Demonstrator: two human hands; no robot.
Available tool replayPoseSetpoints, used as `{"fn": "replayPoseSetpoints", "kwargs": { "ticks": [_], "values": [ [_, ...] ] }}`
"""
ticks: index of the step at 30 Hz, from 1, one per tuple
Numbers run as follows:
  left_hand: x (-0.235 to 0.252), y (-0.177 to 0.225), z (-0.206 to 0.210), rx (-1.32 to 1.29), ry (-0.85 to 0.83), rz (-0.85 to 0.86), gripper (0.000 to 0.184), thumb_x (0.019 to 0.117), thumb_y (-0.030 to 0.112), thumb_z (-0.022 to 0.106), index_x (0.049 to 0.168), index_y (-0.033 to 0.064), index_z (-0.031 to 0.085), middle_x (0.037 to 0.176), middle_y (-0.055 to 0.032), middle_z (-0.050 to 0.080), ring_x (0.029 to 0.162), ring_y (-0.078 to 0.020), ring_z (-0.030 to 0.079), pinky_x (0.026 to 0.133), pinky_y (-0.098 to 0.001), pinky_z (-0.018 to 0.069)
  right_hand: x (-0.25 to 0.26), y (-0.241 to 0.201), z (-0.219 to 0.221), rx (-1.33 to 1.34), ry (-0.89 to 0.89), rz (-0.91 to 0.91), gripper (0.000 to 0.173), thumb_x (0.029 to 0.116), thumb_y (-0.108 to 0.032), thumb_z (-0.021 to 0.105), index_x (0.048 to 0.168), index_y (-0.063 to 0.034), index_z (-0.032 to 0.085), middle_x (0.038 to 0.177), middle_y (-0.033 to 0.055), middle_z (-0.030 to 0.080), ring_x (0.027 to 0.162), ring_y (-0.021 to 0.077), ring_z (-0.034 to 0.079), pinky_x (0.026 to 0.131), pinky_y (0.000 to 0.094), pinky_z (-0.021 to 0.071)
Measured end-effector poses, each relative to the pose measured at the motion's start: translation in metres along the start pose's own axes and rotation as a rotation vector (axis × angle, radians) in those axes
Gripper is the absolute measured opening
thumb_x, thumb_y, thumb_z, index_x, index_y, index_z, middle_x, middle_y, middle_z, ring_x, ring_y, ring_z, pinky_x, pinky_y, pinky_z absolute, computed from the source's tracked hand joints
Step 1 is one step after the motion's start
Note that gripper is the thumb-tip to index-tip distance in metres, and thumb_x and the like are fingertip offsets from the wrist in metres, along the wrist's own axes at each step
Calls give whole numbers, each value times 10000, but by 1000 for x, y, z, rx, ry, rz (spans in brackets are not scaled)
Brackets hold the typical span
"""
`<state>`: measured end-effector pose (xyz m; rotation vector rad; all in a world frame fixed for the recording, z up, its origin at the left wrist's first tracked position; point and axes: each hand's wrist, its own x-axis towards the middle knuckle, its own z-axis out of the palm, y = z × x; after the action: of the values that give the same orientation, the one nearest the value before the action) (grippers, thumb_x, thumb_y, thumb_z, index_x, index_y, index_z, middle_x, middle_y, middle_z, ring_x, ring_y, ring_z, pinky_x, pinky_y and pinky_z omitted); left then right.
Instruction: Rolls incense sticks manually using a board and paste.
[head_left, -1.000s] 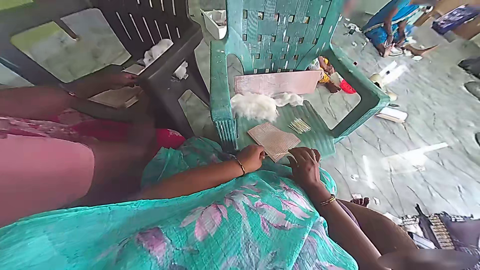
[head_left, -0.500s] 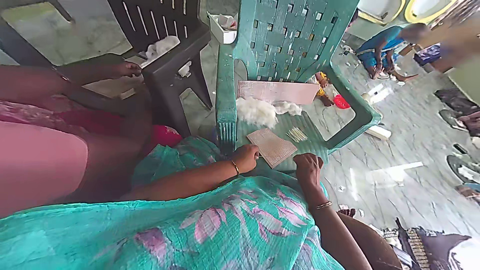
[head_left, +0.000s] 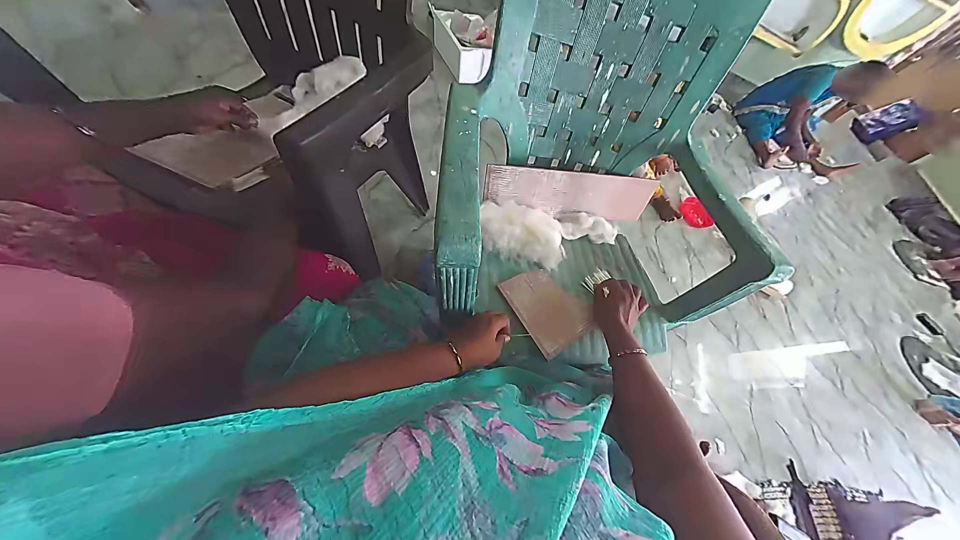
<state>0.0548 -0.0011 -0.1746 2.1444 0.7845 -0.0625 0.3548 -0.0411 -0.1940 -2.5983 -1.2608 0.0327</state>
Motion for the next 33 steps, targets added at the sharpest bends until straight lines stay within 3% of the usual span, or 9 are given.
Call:
{"fn": "replayPoseSetpoints", "kwargs": {
  "ticks": [6, 9, 13, 16, 18, 21, 25, 28, 33],
  "values": [
    [5, -3, 0, -3, -24, 15, 321, 1086, 169, 468, 1250, -53, 632, 1258, -225, 637, 1227, -327, 604, 1089, -457, 449, -18, 13, -12, 97, 45, 114, 268, 1022, -238, 586, 1153, -55, 732, 1266, 223, 663, 1330, 430, 508, 1104, 658, 321],
    [6, -1, -2, 46, -53, 23, 320, 1090, 174, 459, 1251, -45, 627, 1265, -226, 630, 1229, -340, 605, 1077, -482, 456, -24, 26, -12, 126, 67, 8, 268, 1031, -228, 576, 1187, -79, 736, 1303, 233, 641, 1334, 461, 495, 1081, 681, 341],
    [6, 2, -5, 67, -88, 7, 325, 1093, 186, 449, 1268, -31, 617, 1287, -218, 620, 1245, -338, 597, 1082, -487, 454, -24, 22, -6, 97, -40, -97, 319, 1060, -310, 524, 1300, -226, 717, 1508, 180, 512, 1431, 467, 381, 1089, 712, 293],
    [5, 0, -7, 67, -103, 19, 321, 1092, 180, 450, 1270, -30, 615, 1293, -214, 617, 1250, -336, 595, 1085, -478, 454, -22, 15, -5, 49, -82, -46, 367, 1070, -373, 494, 1244, -172, 746, 1550, 174, 474, 1475, 446, 328, 1124, 708, 244],
    [5, -2, -8, 58, -105, 40, 321, 1091, 174, 453, 1270, -38, 615, 1298, -221, 616, 1257, -340, 592, 1091, -478, 449, -21, 15, -7, 79, -23, -14, 395, 1068, -360, 492, 1186, -90, 756, 1497, 188, 526, 1450, 442, 370, 1128, 701, 251],
    [5, -4, -10, 41, -117, 65, 315, 1090, 154, 449, 1266, -53, 608, 1294, -235, 611, 1260, -347, 584, 1096, -473, 441, -23, 19, -6, 123, 73, -22, 401, 1067, -320, 493, 1209, -28, 727, 1403, 236, 590, 1399, 466, 436, 1112, 697, 286],
    [4, -3, -14, 36, -165, 65, 308, 1089, 143, 450, 1276, -51, 597, 1315, -233, 594, 1276, -342, 572, 1105, -462, 436, -27, 15, -4, 50, -7, 10, 397, 1062, -338, 505, 1243, -55, 717, 1410, 213, 593, 1418, 446, 422, 1124, 691, 279],
    [5, -3, -19, 43, -197, 70, 313, 1089, 139, 450, 1298, -45, 590, 1338, -229, 587, 1293, -344, 564, 1110, -467, 435, -24, 10, -8, 67, 98, 13, 377, 1050, -321, 529, 1195, -45, 739, 1358, 222, 630, 1377, 446, 471, 1118, 683, 287],
    [8, -8, -18, 27, -223, 104, 311, 1082, 116, 452, 1308, -53, 584, 1353, -242, 573, 1297, -368, 558, 1102, -494, 440, -6, -24, -13, 104, 133, -182, 290, 1008, -298, 628, 1142, -79, 761, 1314, 192, 653, 1356, 442, 484, 1094, 690, 311]
  ]
}}
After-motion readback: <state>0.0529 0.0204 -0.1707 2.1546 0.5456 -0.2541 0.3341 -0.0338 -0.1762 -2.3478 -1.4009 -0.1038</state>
